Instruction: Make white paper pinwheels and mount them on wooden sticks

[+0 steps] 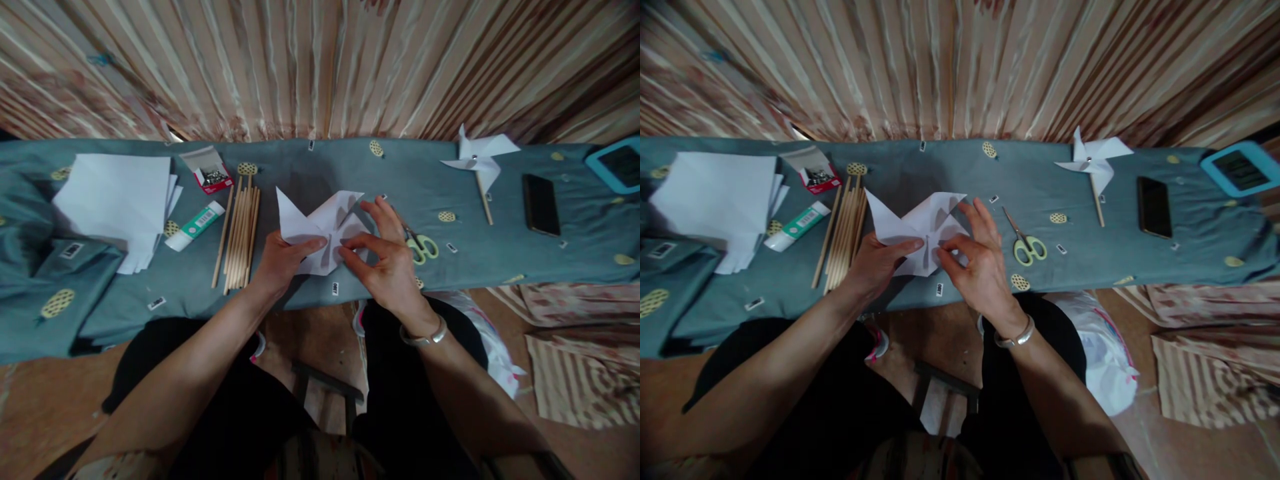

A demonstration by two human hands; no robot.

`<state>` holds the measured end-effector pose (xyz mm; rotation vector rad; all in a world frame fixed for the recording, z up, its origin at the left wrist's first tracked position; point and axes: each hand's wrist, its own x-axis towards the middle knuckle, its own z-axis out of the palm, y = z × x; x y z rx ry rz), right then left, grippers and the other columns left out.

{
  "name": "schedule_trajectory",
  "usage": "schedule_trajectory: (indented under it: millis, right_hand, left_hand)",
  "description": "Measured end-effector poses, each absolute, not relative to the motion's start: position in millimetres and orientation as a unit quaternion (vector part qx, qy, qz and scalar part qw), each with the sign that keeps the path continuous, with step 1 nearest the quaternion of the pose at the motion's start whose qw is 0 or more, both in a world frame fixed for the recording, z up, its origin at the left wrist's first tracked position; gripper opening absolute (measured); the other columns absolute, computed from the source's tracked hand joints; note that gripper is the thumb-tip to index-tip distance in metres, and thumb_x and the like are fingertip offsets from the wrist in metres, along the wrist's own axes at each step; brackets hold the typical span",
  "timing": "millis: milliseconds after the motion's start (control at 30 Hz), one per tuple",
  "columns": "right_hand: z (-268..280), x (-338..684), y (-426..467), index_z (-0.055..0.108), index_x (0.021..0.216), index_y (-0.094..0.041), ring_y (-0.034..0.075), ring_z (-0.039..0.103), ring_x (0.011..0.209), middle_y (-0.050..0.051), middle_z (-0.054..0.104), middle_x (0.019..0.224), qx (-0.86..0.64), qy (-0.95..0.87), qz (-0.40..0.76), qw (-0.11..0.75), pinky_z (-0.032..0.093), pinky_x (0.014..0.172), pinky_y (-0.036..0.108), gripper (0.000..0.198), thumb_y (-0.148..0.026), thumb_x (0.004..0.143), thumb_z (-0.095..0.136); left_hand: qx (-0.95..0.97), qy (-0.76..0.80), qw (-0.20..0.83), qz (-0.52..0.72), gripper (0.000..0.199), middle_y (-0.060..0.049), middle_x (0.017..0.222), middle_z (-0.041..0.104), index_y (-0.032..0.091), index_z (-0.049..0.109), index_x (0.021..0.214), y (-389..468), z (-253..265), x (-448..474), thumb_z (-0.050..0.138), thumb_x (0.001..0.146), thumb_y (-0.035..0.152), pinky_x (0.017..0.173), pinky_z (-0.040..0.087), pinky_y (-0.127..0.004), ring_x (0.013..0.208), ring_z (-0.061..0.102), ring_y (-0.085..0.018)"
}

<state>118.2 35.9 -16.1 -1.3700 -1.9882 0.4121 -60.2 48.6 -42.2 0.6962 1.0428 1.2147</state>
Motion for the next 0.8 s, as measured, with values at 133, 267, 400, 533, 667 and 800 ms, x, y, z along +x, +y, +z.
schedule_trajectory:
  millis: [133,267,400,533,667,800]
  right_hand:
    - [-16.8,117.0,36.1,0.072,0.077,-0.025,0.033,0.033,0.150,0.000,0.051,0.150,-0.531,-0.761,0.159,0.336,0.026,0.123,0.062,0.013,-0.029,0.087,0.066]
    - [-16.6,116.2,35.6,0.072,0.077,-0.025,0.034,0.030,0.151,-0.001,0.049,0.152,-0.531,-0.760,0.172,0.332,0.025,0.123,0.063,0.014,-0.029,0.088,0.064]
    - [-17.0,115.0,35.3,0.072,0.076,-0.026,0.033,0.031,0.151,-0.002,0.051,0.150,-0.533,-0.764,0.155,0.329,0.027,0.122,0.062,0.015,-0.029,0.089,0.064]
    - [-18.1,113.9,35.2,0.071,0.075,-0.025,0.032,0.034,0.149,0.001,0.053,0.148,-0.530,-0.767,0.142,0.333,0.030,0.122,0.060,0.015,-0.027,0.088,0.064]
    - [-18.2,113.1,34.8,0.072,0.076,-0.025,0.032,0.032,0.150,-0.001,0.052,0.149,-0.531,-0.764,0.152,0.334,0.027,0.123,0.061,0.014,-0.025,0.088,0.063]
    - [-17.3,112.0,34.1,0.071,0.076,-0.025,0.032,0.030,0.151,0.000,0.052,0.150,-0.533,-0.757,0.165,0.340,0.025,0.124,0.061,0.013,-0.024,0.087,0.064]
  left_hand:
    - [0.300,0.471,0.636,0.533,0.024,-0.001,0.073,0.075,0.017,0.077,0.072,48.4,-43.8,-59.2,0.089,0.054,0.027,0.065,0.054,-0.028,0.065,0.066,-0.015]
    - [0.301,0.482,0.626,0.534,0.026,-0.001,0.072,0.074,0.017,0.076,0.072,48.4,-44.6,-58.3,0.090,0.052,0.027,0.064,0.052,-0.028,0.063,0.066,-0.016]
    - [0.305,0.483,0.628,0.529,0.025,0.000,0.070,0.073,0.016,0.076,0.071,48.4,-45.7,-58.2,0.089,0.052,0.026,0.062,0.052,-0.027,0.062,0.065,-0.015]
    - [0.304,0.472,0.629,0.537,0.024,0.000,0.070,0.074,0.017,0.077,0.072,48.4,-46.4,-57.7,0.089,0.052,0.024,0.062,0.051,-0.026,0.062,0.065,-0.014]
    - [0.307,0.477,0.625,0.536,0.022,0.000,0.070,0.074,0.017,0.077,0.072,48.1,-45.9,-57.1,0.088,0.054,0.023,0.062,0.052,-0.026,0.062,0.065,-0.014]
    - [0.309,0.488,0.617,0.535,0.023,0.000,0.072,0.075,0.017,0.077,0.073,48.2,-45.7,-56.7,0.088,0.055,0.025,0.064,0.053,-0.027,0.064,0.066,-0.015]
